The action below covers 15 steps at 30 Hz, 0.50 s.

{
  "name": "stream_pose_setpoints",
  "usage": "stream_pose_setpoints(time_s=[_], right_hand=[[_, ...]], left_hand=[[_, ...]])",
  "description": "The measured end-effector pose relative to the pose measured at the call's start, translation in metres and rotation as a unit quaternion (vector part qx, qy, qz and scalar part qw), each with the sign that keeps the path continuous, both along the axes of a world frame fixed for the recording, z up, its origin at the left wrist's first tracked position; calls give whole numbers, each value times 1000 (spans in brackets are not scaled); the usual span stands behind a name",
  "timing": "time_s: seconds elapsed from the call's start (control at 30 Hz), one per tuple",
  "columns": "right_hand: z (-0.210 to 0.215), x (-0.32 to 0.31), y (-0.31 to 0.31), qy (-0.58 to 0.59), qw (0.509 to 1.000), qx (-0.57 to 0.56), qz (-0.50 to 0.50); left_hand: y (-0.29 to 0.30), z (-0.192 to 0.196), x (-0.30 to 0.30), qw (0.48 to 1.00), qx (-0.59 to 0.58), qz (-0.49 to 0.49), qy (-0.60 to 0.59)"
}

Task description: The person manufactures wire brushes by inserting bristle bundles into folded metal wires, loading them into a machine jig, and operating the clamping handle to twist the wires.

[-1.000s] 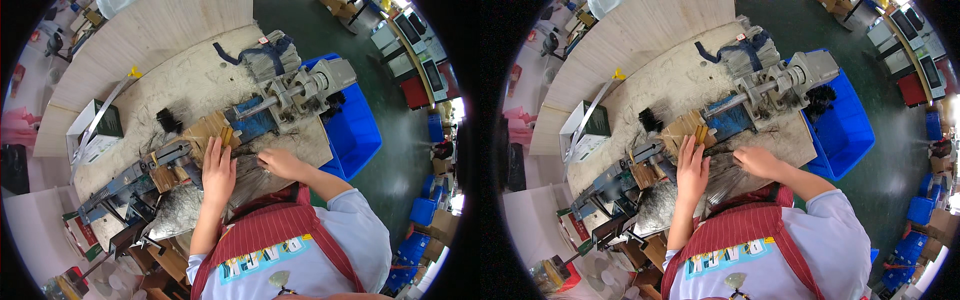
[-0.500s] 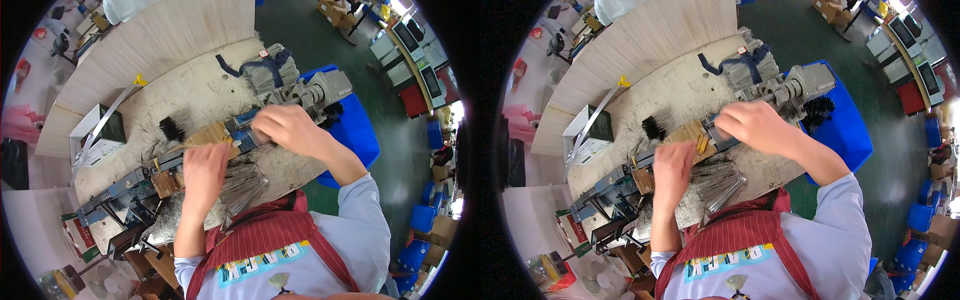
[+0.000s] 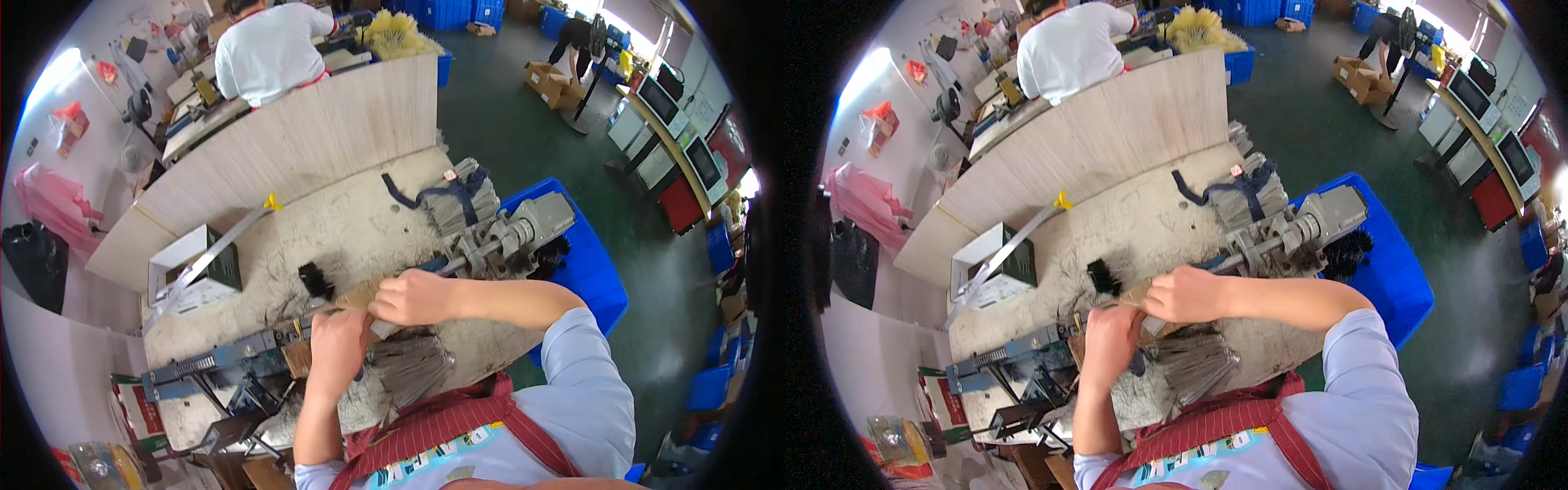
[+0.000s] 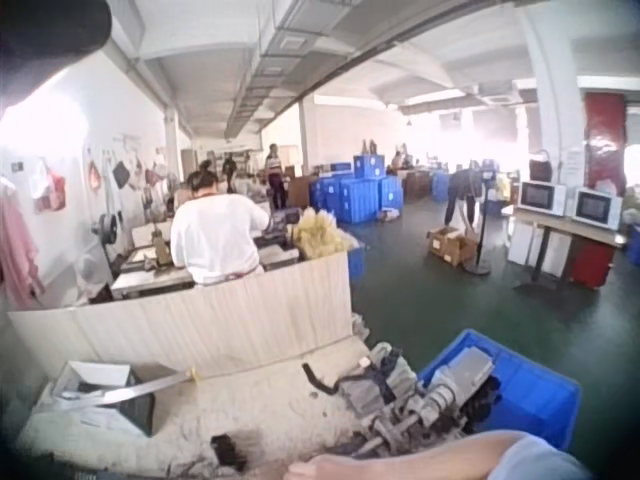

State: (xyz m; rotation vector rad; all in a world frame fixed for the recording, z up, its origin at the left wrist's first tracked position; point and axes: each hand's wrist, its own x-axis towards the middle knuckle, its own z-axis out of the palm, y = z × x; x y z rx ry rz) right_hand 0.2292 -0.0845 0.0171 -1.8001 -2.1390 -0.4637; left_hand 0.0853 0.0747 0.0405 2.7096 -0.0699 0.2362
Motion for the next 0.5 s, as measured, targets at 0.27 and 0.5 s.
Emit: stream_pose_setpoints(time_s=[0.27,0.5], right_hand=[[3,20,33,285,938,-196,-28],[18,23,62,434,833,-341,-32]], left_hand=[[2,-91,-76,879,-283,318,-217],[-30,-107,-57,853,-442,274,-39]])
